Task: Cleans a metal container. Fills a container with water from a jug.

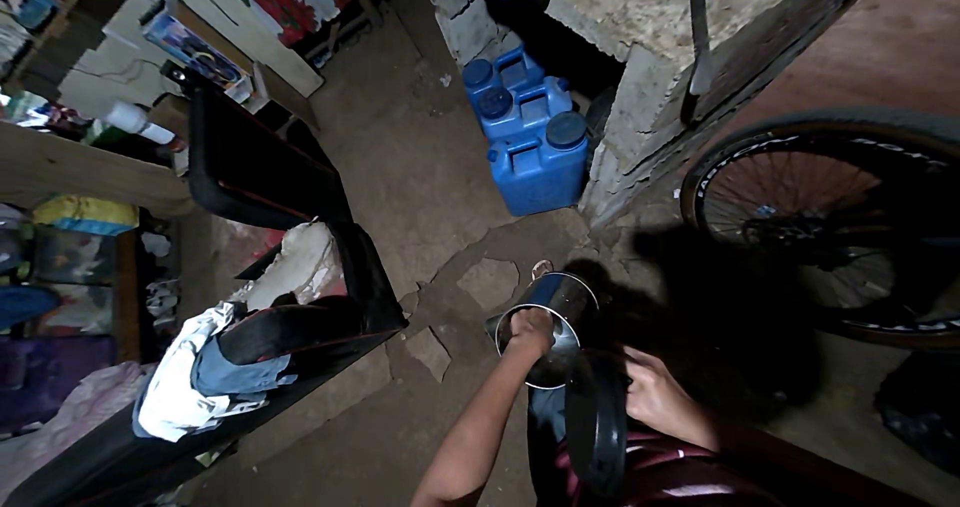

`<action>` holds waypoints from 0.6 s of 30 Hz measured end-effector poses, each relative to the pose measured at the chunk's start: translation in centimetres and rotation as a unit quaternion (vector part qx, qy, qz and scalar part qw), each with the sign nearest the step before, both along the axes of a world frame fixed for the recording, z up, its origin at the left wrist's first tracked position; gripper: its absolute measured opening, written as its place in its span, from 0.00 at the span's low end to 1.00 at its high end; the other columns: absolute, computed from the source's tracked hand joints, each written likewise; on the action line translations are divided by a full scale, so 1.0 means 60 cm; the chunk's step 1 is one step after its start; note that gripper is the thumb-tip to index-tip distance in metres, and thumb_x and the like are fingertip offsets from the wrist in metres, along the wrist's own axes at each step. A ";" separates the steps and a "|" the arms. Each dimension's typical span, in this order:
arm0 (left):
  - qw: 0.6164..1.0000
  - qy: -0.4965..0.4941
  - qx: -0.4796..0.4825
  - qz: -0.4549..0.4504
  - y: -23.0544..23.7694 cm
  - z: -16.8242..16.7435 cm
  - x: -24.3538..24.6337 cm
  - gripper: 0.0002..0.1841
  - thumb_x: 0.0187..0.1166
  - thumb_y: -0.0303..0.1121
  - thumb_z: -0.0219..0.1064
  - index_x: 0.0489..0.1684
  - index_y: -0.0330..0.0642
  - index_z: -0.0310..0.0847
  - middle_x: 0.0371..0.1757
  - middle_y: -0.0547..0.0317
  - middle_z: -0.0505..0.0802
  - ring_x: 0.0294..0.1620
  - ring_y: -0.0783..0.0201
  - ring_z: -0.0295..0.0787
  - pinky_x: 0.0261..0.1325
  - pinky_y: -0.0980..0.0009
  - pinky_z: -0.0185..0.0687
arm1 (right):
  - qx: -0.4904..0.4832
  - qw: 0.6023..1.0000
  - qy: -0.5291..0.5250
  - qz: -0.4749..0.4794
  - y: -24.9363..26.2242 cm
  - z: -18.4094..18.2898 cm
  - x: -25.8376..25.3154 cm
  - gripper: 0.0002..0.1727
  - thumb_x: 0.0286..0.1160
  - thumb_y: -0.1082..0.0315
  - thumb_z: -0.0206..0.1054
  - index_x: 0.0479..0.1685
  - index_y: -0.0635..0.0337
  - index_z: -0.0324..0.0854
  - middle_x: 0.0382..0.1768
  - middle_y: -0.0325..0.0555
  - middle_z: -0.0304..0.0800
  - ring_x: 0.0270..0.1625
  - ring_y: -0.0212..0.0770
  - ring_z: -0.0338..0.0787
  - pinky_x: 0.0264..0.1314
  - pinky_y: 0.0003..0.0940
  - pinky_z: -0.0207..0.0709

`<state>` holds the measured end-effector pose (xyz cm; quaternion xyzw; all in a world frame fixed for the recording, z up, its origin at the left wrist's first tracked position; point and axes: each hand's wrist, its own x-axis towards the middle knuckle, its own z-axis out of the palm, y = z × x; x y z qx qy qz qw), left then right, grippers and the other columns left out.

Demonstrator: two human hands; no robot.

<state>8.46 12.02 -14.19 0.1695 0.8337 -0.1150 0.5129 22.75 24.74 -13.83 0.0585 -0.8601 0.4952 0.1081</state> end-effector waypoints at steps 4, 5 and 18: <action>1.000 0.004 0.009 0.003 0.000 -0.006 -0.006 0.20 0.83 0.36 0.65 0.65 0.28 0.80 0.68 0.31 0.85 0.71 0.35 0.81 0.65 0.37 0.77 | 0.002 1.000 0.002 -0.001 0.001 0.002 -0.003 0.21 0.57 0.62 0.71 0.49 0.63 0.93 0.37 0.53 0.95 0.43 0.44 0.94 0.51 0.32 0.86; 1.000 0.004 0.009 0.000 0.000 -0.008 -0.007 0.20 0.82 0.35 0.65 0.65 0.28 0.81 0.69 0.31 0.85 0.71 0.35 0.81 0.65 0.37 0.77 | 0.004 1.000 0.006 -0.003 0.001 0.001 -0.004 0.20 0.57 0.61 0.71 0.48 0.63 0.93 0.37 0.53 0.95 0.42 0.44 0.94 0.51 0.31 0.86; 0.999 0.029 -0.016 -0.014 0.017 0.008 0.004 0.20 0.84 0.29 0.61 0.69 0.24 0.76 0.73 0.28 0.82 0.73 0.33 0.79 0.67 0.39 0.78 | -0.013 1.000 0.006 -0.007 0.005 -0.001 -0.004 0.21 0.56 0.61 0.72 0.48 0.64 0.93 0.40 0.53 0.95 0.45 0.40 0.94 0.55 0.26 0.84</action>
